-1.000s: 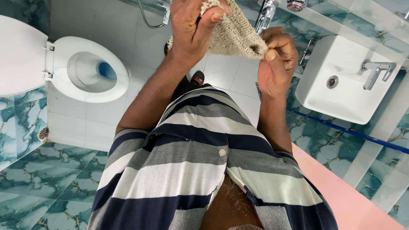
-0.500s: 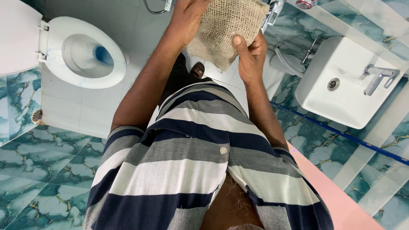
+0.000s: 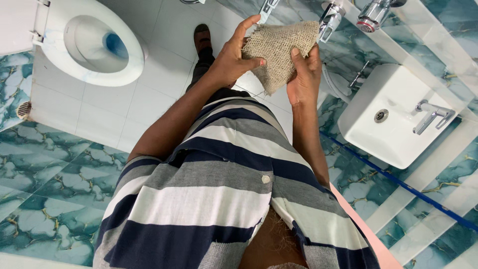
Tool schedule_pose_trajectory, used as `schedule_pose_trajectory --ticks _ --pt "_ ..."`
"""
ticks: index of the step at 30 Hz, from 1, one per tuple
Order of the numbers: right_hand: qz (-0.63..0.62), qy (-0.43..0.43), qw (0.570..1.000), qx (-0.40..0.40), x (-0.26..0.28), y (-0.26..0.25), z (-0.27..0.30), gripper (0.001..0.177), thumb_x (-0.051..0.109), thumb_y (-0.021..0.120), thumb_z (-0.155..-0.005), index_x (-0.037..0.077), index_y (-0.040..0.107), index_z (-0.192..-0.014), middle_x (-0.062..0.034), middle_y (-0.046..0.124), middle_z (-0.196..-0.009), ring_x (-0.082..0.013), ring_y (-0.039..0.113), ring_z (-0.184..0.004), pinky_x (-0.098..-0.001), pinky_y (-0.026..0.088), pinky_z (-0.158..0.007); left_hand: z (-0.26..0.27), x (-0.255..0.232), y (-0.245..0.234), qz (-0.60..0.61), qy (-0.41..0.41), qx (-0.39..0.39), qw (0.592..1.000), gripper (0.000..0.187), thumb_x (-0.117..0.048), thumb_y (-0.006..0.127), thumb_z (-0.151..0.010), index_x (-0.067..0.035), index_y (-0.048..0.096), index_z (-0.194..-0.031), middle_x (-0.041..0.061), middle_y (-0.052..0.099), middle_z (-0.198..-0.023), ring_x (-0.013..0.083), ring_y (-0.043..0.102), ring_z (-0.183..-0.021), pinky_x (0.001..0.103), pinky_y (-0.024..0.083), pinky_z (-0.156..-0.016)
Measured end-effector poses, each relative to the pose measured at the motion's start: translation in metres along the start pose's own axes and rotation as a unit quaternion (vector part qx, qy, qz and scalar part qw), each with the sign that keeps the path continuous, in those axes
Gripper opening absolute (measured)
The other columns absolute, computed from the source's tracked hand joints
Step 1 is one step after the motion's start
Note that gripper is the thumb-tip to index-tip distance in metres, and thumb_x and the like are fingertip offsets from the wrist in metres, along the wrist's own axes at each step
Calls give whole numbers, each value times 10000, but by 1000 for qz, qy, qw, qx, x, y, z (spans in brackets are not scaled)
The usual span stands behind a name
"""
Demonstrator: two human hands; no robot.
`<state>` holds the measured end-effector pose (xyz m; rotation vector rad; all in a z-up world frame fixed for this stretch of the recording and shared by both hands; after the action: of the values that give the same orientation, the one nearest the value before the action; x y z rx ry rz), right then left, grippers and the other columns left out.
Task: The person wipes a bathroom tap using a cloth and rinses the fixture with a hand shower.
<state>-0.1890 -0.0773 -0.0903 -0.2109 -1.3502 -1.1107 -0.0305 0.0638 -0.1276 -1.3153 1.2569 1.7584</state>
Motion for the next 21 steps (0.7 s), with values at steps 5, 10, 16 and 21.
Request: schedule_pose_trajectory --ticks 5,10,16,21 --pt "119 -25 993 -3 -2 6 5 914 -5 775 -971 108 150 -1627 -142 591 -1436 -251 611 -1344 -408 543 -1153 1 -18 3 -72 30 -16 997 880 34 787 -969 -141 259 -1651 135 502 -1582 239 551 -1443 399 507 -1220" --pt "319 -73 942 79 16 20 23 1078 -5 817 -867 192 67 -1616 -141 555 -1413 -255 631 -1304 -407 576 -1045 4 -35 5 -269 107 28 957 1005 35 850 -778 -160 320 -1609 204 493 -1515 369 490 -1412 473 428 -1178" --pt "658 -53 749 56 14 18 25 364 138 846 -896 69 750 -1240 -145 696 -1094 -300 695 -1032 -433 561 -880 3 -34 6 -435 25 49 899 621 -63 768 -909 -170 572 -1489 118 596 -1392 319 598 -1247 462 527 -1065" --pt "693 -125 707 62 23 23 27 294 217 886 -847 48 777 -1062 -136 675 -1006 -337 650 -955 -424 515 -814 3 -50 -2 -504 165 6 848 311 -107 830 -853 -117 710 -1141 118 643 -1257 282 594 -1248 450 482 -1025"
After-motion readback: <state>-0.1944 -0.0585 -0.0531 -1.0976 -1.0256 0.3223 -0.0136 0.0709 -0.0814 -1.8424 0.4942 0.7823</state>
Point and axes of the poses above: each hand's wrist, its own z-axis away from the middle knuckle, its own y-axis out of the palm, x = y × z, the point moved 2 cm from there along -z, towards the middle knuckle
